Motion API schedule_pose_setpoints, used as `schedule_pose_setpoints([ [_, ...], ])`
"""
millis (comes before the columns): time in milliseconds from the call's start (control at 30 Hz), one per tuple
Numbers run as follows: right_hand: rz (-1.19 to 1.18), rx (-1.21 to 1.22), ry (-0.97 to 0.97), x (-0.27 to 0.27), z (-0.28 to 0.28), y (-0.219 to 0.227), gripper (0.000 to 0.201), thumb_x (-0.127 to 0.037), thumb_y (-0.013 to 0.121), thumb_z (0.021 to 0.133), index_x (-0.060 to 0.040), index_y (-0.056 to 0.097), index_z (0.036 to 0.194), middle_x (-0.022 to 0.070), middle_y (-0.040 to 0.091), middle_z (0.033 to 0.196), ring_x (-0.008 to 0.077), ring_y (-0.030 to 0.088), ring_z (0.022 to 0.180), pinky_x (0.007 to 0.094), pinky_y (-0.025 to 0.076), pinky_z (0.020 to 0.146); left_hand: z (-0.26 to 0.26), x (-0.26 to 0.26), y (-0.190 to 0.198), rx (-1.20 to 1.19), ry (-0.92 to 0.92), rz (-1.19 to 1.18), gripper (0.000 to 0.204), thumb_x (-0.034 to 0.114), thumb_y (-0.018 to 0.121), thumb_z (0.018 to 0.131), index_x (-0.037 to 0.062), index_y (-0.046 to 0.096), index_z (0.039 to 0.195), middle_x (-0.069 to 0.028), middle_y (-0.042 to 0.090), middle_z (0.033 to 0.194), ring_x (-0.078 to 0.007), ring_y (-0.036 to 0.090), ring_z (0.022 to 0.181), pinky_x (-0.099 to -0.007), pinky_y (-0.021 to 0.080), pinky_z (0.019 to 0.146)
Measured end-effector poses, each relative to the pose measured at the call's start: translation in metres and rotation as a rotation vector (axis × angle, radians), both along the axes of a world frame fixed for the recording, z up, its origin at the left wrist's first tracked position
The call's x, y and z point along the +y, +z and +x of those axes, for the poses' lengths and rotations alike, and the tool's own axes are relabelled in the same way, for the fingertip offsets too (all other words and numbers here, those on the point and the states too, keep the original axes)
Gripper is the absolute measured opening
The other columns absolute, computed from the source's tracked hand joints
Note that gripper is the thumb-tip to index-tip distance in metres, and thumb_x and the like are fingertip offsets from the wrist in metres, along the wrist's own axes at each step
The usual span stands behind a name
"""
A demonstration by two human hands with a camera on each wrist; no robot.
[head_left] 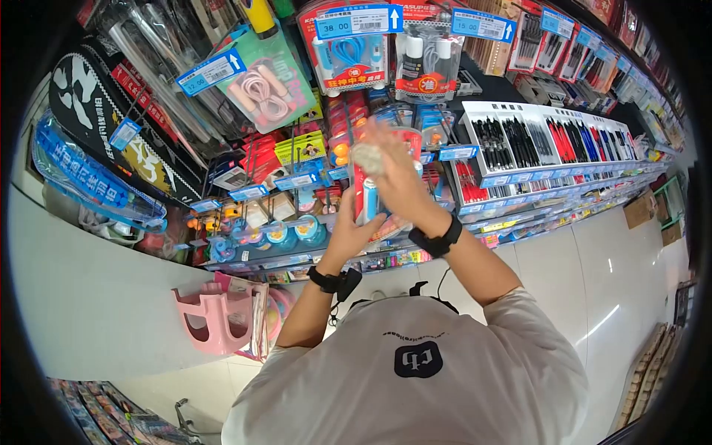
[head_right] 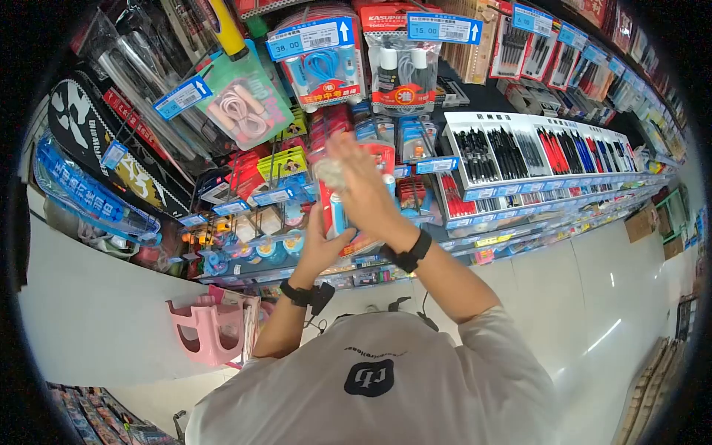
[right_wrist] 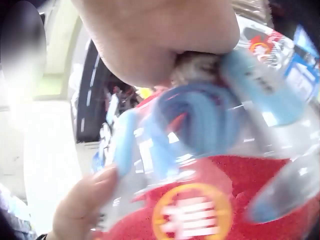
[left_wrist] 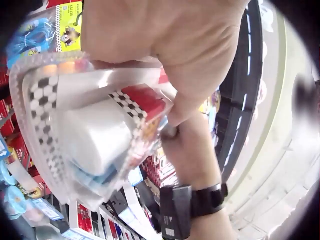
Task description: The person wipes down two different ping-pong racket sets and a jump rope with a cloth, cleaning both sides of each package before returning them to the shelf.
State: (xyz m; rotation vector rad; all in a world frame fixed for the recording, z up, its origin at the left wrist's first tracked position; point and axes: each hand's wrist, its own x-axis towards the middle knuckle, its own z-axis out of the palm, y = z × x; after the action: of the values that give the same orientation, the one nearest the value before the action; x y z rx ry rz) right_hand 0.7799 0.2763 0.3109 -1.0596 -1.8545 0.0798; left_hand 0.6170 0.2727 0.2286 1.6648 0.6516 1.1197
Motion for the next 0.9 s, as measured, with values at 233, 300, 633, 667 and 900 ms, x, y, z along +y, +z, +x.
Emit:
schedule_pose_setpoints([
  [233, 0.004, 0.172, -0.253, 0.024, 0.021, -0.027, 0.044, -0.012, 0.052, 0.095, -0.0009, 0.046, 0.137, 0.0241, 0.037, 0.151, 0.0396, 0.027, 0.145, 0.052, 0.018, 0.118, 0.006, -0.008, 0.008, -0.036, -0.007, -0.065, 0.068, 0.002, 0.073, 0.083, 0.0021, 0.035, 0.138, -0.0123, 0.05, 0.133, -0.0196, 0.05, 0.124, -0.0335, 0.041, 0.104],
  [300, 0.021, 0.016, -0.084, -0.001, -0.009, -0.001, 0.045, -0.01, 0.053, 0.094, -0.0014, 0.047, 0.138, 0.0238, 0.038, 0.15, 0.0399, 0.029, 0.144, 0.0524, 0.019, 0.118, 0.009, -0.008, 0.001, -0.015, 0.005, -0.064, 0.068, 0.001, 0.073, 0.083, 0.0021, 0.035, 0.139, -0.0125, 0.049, 0.133, -0.0196, 0.049, 0.124, -0.0331, 0.041, 0.105],
  [633, 0.04, 0.174, -0.24, 0.031, 0.043, -0.034, 0.05, 0.0, 0.051, 0.085, -0.008, 0.053, 0.134, 0.0206, 0.035, 0.154, 0.0346, 0.028, 0.146, 0.0502, 0.017, 0.119, 0.004, -0.013, 0.006, -0.078, -0.021, -0.114, 0.071, -0.001, 0.072, 0.082, 0.0014, 0.032, 0.14, -0.0127, 0.046, 0.137, -0.0189, 0.045, 0.127, -0.0354, 0.037, 0.108],
  [667, 0.037, 0.172, -0.242, 0.023, 0.029, -0.027, 0.05, 0.0, 0.051, 0.085, -0.008, 0.053, 0.134, 0.0206, 0.035, 0.154, 0.0346, 0.028, 0.146, 0.0502, 0.017, 0.119, 0.008, -0.01, 0.005, -0.064, -0.008, -0.095, 0.073, -0.001, 0.072, 0.082, 0.0015, 0.031, 0.141, -0.0126, 0.046, 0.137, -0.0189, 0.045, 0.128, -0.0353, 0.037, 0.108],
  [900, 0.027, -0.167, 0.039, 0.009, 0.04, -0.015, 0.059, -0.001, 0.054, 0.084, -0.011, 0.049, 0.142, 0.0189, 0.042, 0.149, 0.0372, 0.034, 0.142, 0.0508, 0.022, 0.118, -0.001, -0.008, -0.001, -0.033, -0.023, -0.095, 0.073, 0.0, 0.073, 0.082, 0.0026, 0.031, 0.141, -0.0104, 0.046, 0.136, -0.0181, 0.047, 0.127, -0.0355, 0.039, 0.107],
])
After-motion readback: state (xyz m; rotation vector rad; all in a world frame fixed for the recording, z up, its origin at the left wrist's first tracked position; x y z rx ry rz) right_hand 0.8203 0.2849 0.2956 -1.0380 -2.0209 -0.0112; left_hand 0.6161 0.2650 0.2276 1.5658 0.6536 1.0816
